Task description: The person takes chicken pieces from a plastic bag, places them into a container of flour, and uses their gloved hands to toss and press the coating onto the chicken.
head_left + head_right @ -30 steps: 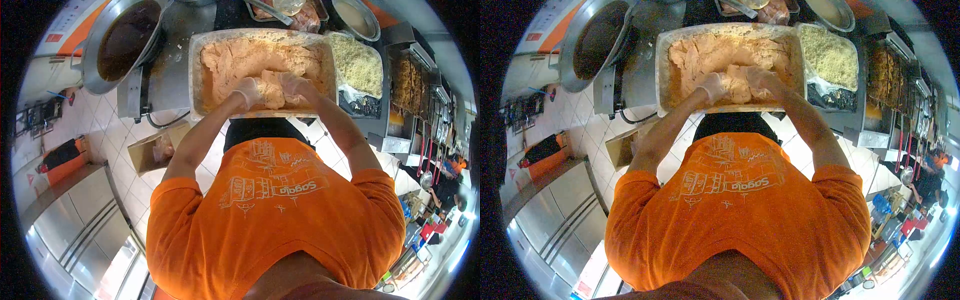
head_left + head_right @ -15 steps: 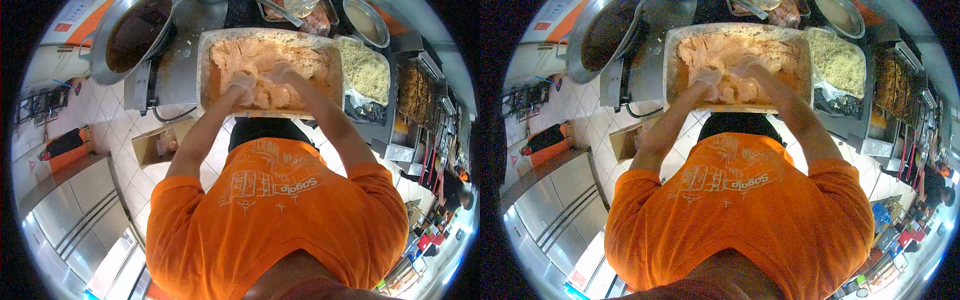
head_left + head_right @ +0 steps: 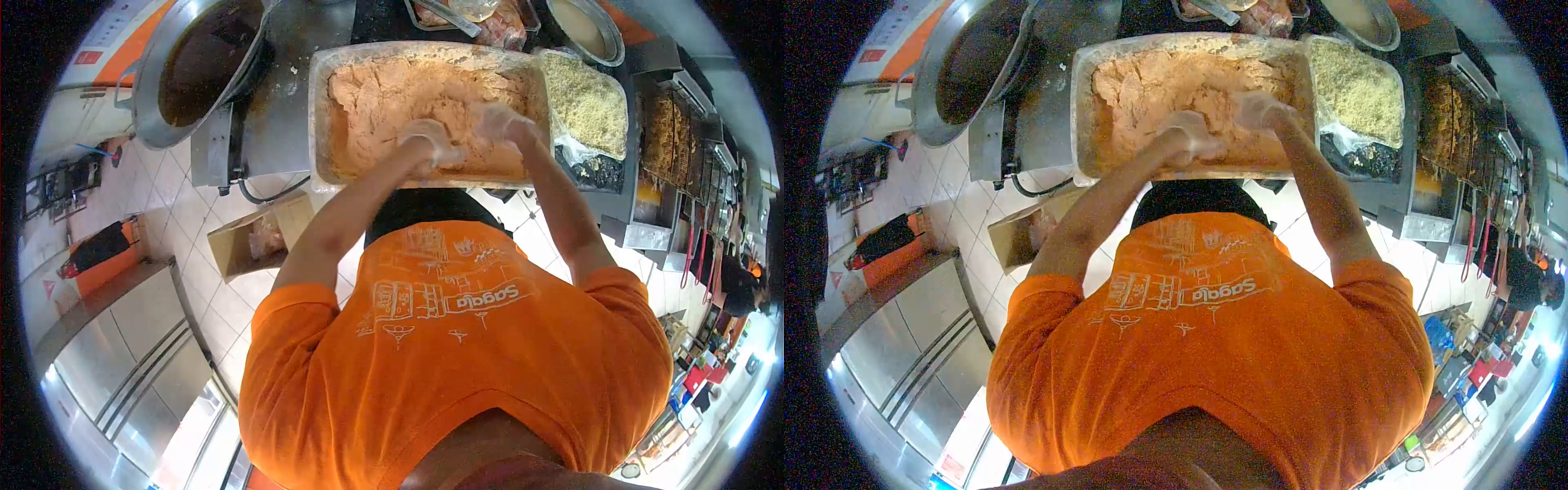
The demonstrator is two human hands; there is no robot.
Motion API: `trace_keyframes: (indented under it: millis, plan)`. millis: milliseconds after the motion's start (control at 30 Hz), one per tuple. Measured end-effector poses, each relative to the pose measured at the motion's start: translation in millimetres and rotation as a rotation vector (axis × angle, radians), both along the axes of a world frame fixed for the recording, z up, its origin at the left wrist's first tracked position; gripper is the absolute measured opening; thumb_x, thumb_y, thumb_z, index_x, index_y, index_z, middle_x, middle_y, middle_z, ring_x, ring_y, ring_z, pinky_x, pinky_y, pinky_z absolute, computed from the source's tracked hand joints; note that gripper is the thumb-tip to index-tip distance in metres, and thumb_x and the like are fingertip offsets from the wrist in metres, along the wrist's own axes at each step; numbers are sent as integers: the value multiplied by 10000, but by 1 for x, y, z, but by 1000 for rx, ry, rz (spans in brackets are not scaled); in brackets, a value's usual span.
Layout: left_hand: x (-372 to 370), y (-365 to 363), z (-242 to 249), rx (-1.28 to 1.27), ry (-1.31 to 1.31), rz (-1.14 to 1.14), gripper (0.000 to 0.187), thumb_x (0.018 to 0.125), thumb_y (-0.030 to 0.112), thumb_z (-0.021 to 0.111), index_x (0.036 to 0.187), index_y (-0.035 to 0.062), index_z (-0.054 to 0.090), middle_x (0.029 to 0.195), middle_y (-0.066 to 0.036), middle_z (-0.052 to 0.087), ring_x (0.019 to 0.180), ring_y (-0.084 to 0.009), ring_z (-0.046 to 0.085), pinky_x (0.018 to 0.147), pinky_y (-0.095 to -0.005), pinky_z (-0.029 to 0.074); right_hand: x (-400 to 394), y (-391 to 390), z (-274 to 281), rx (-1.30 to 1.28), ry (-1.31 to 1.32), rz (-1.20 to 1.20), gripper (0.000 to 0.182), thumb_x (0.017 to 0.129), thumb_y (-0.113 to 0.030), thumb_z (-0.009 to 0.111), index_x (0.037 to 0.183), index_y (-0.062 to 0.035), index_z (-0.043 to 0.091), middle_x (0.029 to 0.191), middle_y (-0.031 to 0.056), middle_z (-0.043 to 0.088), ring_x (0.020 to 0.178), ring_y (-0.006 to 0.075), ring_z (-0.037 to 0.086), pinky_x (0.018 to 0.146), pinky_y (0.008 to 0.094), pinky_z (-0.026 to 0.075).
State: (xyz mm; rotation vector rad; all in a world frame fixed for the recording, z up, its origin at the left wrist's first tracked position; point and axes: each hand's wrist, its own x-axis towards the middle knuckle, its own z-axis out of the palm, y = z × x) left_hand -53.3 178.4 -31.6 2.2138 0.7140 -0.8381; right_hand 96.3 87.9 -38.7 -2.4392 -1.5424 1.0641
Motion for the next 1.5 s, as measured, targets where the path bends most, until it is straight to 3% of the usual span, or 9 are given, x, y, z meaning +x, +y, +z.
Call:
trace_keyframes:
  millis: [200,333,567,900,1033,1133,1200,1367,1500]
  plan:
    - [12,-25,-108,270,-572,-102,292,658,201,687,866,-3,687,908,-198,659,838,-292,653,665,-375,519,-31,-20,-40,-235,-258,385,336,810,-222,523,1074,-23,582,1034,210,613,982,307,597,857,387,470]
    - [17,6,-56,141,-121,-231,317,661,229,694,857,-20,676,880,-210,654,820,-298,654,671,-378,519,-10,-14,-80,-6,-4,-32,335,809,-271,561,966,19,622,934,219,625,919,320,608,803,389,474]
    - [-16,48,-176,281,-974,391,475,672,372,689,884,-51,647,863,-241,639,798,-323,639,688,-395,511,-14,-8,-4,302,278,-130,509,851,-308,545,1250,-7,444,1006,187,622,909,267,603,761,376,479]
    - [-68,47,-28,215,-13,250,750,848,642,313,945,-25,641,916,-248,631,993,-281,578,901,-385,427,-46,-37,-84,-236,-273,623,468,933,-392,413,1227,-31,463,1149,181,569,988,216,580,806,316,477]
    - [-65,47,-97,-69,18,137,505,894,438,374,950,2,623,939,-171,651,897,-274,611,791,-407,471,-70,-19,-104,589,244,332,340,881,-311,468,1043,-34,579,847,125,631,812,260,595,710,388,465]
    - [-64,55,-97,30,-93,-129,309,876,278,444,795,9,575,751,-112,611,727,-215,579,650,-393,457,-86,21,-64,-55,395,82,420,932,-383,426,892,-4,603,690,100,608,696,215,585,627,356,457]
    - [-74,44,-124,-708,-166,939,218,876,232,482,724,78,506,594,-47,459,584,-183,509,545,-371,424,-87,21,-87,117,627,-139,414,933,-358,433,834,5,607,675,102,597,696,220,584,636,356,463]
    - [-68,54,-187,-967,-290,1155,214,907,281,498,759,127,505,602,-15,442,541,-154,476,485,-354,409,-73,29,-38,75,-65,317,229,879,-231,506,886,-43,637,710,114,615,737,245,600,683,360,477]
    - [-68,33,-67,-1008,-349,1278,200,920,293,495,810,132,534,624,-2,492,573,-184,535,509,-363,450,-53,34,-15,-19,-145,396,166,801,-164,555,881,-68,664,785,128,628,840,248,600,777,352,470]
